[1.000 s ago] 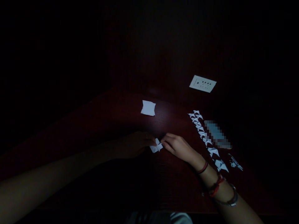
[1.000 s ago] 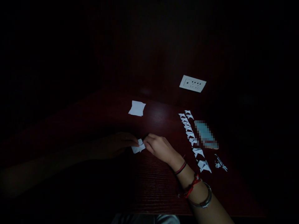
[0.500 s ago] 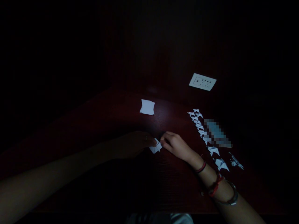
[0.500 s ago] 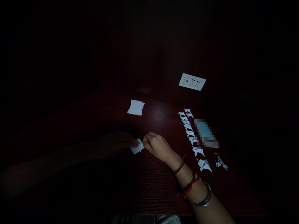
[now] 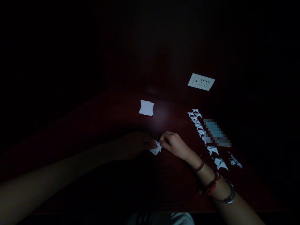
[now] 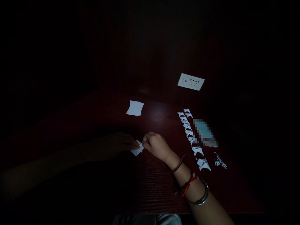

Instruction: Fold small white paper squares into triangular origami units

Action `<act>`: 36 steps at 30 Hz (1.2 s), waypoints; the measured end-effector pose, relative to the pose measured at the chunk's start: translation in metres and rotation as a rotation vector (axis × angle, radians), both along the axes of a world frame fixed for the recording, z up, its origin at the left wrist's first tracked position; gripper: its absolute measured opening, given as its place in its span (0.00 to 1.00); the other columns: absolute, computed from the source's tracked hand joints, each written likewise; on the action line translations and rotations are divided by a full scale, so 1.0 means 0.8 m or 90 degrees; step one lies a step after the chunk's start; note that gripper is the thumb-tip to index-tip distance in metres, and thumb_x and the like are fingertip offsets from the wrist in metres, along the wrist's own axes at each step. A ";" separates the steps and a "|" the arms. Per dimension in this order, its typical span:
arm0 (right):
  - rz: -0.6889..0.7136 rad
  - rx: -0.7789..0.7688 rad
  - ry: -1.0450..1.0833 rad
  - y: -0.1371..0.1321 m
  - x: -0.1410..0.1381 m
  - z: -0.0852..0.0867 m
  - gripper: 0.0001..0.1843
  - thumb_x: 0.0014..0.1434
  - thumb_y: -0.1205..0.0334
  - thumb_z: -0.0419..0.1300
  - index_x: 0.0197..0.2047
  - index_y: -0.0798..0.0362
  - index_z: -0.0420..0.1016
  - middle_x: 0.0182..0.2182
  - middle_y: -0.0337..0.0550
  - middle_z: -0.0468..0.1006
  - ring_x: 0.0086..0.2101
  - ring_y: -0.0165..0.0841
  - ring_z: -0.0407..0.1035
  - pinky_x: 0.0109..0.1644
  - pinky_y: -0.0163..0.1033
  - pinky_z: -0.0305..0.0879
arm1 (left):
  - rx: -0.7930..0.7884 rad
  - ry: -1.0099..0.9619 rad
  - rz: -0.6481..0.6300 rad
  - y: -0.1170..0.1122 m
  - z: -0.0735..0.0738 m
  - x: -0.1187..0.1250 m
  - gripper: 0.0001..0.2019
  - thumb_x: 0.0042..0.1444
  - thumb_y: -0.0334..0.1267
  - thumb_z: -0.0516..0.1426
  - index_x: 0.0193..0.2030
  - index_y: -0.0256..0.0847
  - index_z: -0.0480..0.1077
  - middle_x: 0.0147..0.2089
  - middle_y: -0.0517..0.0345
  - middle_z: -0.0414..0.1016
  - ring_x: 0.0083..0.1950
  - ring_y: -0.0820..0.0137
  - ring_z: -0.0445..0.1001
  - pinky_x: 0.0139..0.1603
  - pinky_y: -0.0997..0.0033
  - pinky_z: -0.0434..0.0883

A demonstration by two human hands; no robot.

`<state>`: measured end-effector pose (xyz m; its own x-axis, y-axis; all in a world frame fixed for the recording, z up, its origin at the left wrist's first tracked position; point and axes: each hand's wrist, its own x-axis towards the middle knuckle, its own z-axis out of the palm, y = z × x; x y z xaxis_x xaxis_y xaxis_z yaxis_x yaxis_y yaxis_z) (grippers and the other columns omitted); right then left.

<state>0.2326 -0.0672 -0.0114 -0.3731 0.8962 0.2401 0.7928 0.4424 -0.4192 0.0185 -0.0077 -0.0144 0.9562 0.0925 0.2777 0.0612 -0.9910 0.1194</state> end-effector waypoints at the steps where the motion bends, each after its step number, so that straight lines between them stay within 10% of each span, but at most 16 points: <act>1: 0.000 -0.002 0.001 0.000 0.000 0.000 0.04 0.54 0.71 0.52 0.28 0.56 0.66 0.27 0.40 0.68 0.28 0.27 0.62 0.33 0.31 0.57 | 0.002 -0.002 0.004 0.000 0.001 0.001 0.26 0.50 0.21 0.49 0.55 0.46 0.60 0.55 0.57 0.65 0.54 0.66 0.63 0.52 0.65 0.62; 36: -0.018 -0.031 -0.035 0.007 -0.001 -0.001 0.06 0.56 0.66 0.50 0.30 0.55 0.66 0.29 0.41 0.71 0.30 0.27 0.65 0.35 0.31 0.58 | -0.051 0.017 0.061 -0.004 -0.002 0.004 0.27 0.48 0.22 0.48 0.55 0.45 0.60 0.56 0.59 0.63 0.55 0.66 0.61 0.55 0.63 0.59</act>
<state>0.2321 -0.0619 -0.0122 -0.3596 0.9164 0.1758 0.8270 0.4003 -0.3949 0.0219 -0.0111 -0.0160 0.9491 0.2039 0.2399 0.1587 -0.9680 0.1945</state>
